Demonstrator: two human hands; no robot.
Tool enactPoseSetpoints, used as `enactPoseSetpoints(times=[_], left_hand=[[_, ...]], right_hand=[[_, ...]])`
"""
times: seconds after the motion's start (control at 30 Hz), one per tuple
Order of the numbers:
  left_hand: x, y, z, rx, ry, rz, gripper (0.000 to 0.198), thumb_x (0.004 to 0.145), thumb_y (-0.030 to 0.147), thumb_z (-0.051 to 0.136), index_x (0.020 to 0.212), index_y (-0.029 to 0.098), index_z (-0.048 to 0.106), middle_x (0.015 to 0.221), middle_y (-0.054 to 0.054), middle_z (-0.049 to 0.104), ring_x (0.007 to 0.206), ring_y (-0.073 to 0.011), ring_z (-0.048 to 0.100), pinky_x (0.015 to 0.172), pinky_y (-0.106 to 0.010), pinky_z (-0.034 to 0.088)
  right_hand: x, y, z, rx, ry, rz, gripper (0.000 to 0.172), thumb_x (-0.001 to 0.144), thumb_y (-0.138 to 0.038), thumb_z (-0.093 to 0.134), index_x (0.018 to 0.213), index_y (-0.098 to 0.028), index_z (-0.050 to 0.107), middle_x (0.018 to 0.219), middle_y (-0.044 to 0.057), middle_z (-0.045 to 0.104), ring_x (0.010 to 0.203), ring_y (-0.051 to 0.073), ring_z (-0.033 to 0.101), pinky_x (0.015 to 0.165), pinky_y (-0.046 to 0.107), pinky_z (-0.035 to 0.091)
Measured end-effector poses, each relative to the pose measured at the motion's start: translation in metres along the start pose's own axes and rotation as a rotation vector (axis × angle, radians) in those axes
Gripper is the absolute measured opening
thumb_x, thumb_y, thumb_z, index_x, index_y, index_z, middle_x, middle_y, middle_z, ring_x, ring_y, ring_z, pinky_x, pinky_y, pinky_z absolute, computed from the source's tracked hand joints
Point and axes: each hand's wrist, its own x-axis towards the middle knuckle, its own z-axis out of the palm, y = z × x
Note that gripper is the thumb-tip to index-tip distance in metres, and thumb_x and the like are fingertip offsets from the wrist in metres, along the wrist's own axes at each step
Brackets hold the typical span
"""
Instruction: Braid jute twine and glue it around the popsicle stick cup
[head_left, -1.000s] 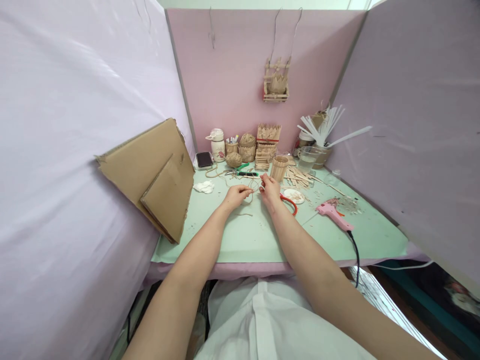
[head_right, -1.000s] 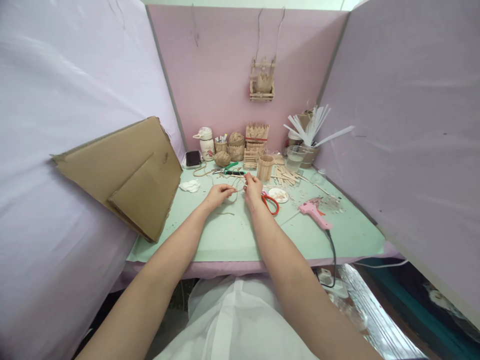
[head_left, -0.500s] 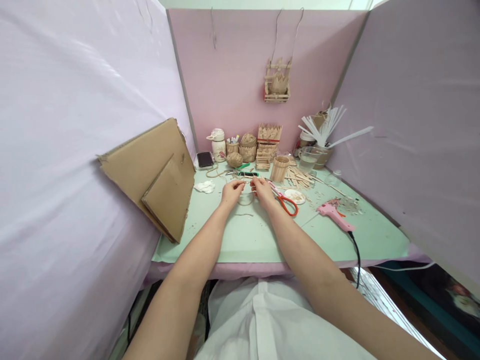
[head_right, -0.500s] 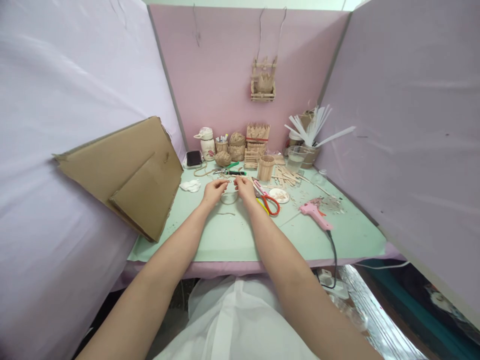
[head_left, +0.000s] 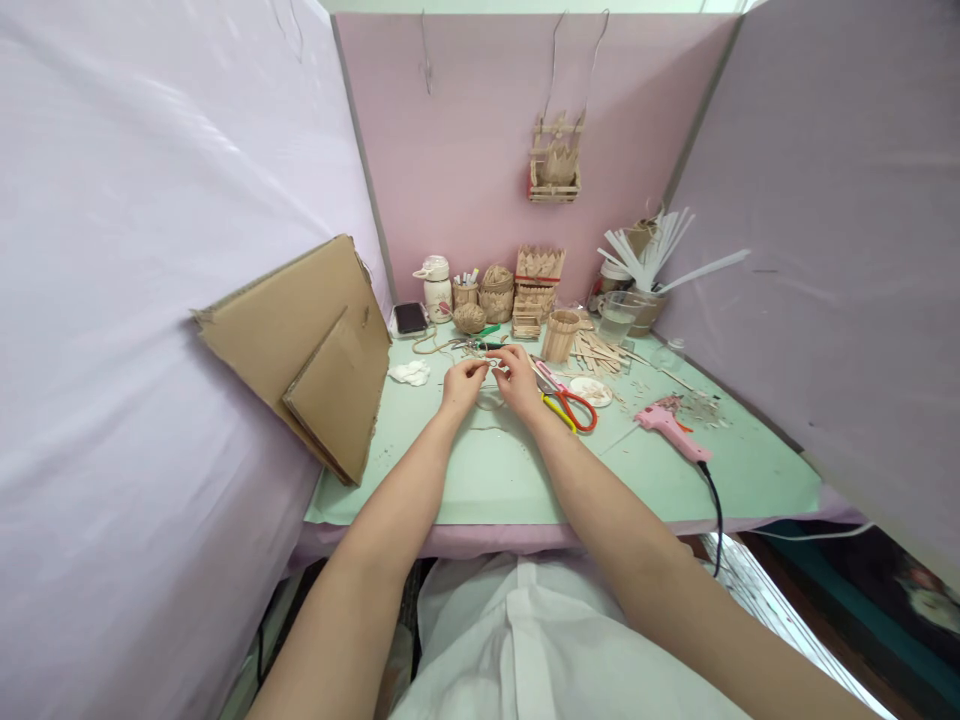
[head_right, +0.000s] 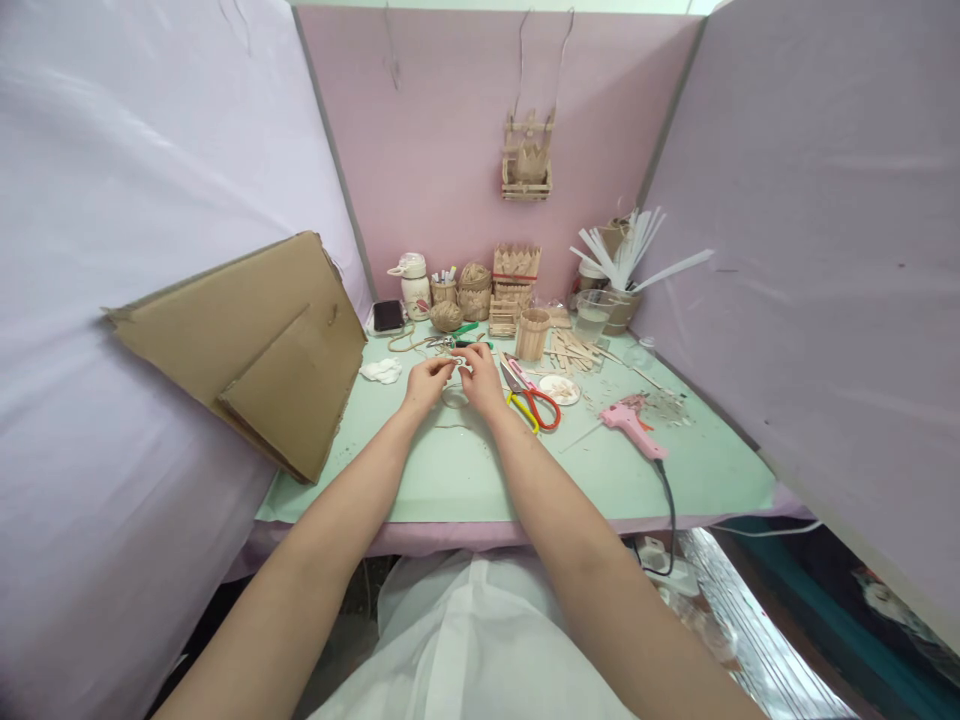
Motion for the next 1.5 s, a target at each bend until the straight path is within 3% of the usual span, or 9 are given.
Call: enactPoseSetpoints(times=[0.13, 0.33, 0.7, 1.13, 1.5], left_hand=[[-0.0007, 0.0008, -0.0005, 0.031, -0.006, 0.030, 0.019, 0.073, 0.022, 0.057, 0.081, 0.014, 0.072, 0.071, -0.003, 0.066, 0.065, -0.0122, 0.054, 0.065, -0.025, 0.041], [-0.0013, 0.0011, 0.0005, 0.023, -0.022, 0.029, 0.018, 0.073, 0.022, 0.058, 0.081, 0.014, 0.072, 0.069, -0.002, 0.065, 0.063, -0.0116, 0.053, 0.063, -0.024, 0.041], [0.0005, -0.0005, 0.0011, -0.005, -0.022, -0.003, 0.018, 0.074, 0.024, 0.059, 0.082, 0.015, 0.072, 0.062, -0.001, 0.062, 0.059, -0.0118, 0.052, 0.062, -0.025, 0.041], [-0.0022, 0.0016, 0.0025, -0.011, -0.082, 0.010, 0.017, 0.075, 0.018, 0.058, 0.083, 0.016, 0.073, 0.090, -0.007, 0.072, 0.086, -0.0179, 0.063, 0.083, -0.030, 0.047], [-0.0019, -0.0018, 0.0029, 0.003, -0.127, 0.012, 0.016, 0.074, 0.022, 0.058, 0.079, 0.014, 0.072, 0.085, -0.006, 0.072, 0.084, -0.0186, 0.064, 0.082, -0.030, 0.047]], right_hand=[[0.0008, -0.0002, -0.0022, -0.061, 0.030, -0.050, 0.015, 0.081, -0.024, 0.054, 0.086, -0.023, 0.068, 0.093, 0.006, 0.055, 0.087, 0.019, 0.054, 0.077, 0.033, 0.046], [0.0023, -0.0056, -0.0040, -0.050, 0.057, -0.023, 0.017, 0.084, -0.028, 0.051, 0.077, -0.020, 0.065, 0.082, 0.005, 0.059, 0.081, 0.018, 0.054, 0.076, 0.032, 0.043], [0.0055, -0.0036, -0.0005, 0.202, 0.066, 0.229, 0.019, 0.075, -0.037, 0.054, 0.072, -0.019, 0.059, 0.077, 0.002, 0.060, 0.076, 0.016, 0.052, 0.076, 0.030, 0.041], [0.0052, -0.0038, -0.0007, 0.479, 0.047, 0.508, 0.029, 0.067, -0.047, 0.061, 0.073, -0.019, 0.057, 0.069, -0.001, 0.055, 0.061, 0.011, 0.043, 0.051, 0.022, 0.033], [0.0045, -0.0069, -0.0018, 0.480, 0.030, 0.474, 0.026, 0.066, -0.043, 0.061, 0.076, -0.019, 0.058, 0.075, 0.001, 0.061, 0.067, 0.012, 0.052, 0.057, 0.023, 0.039]])
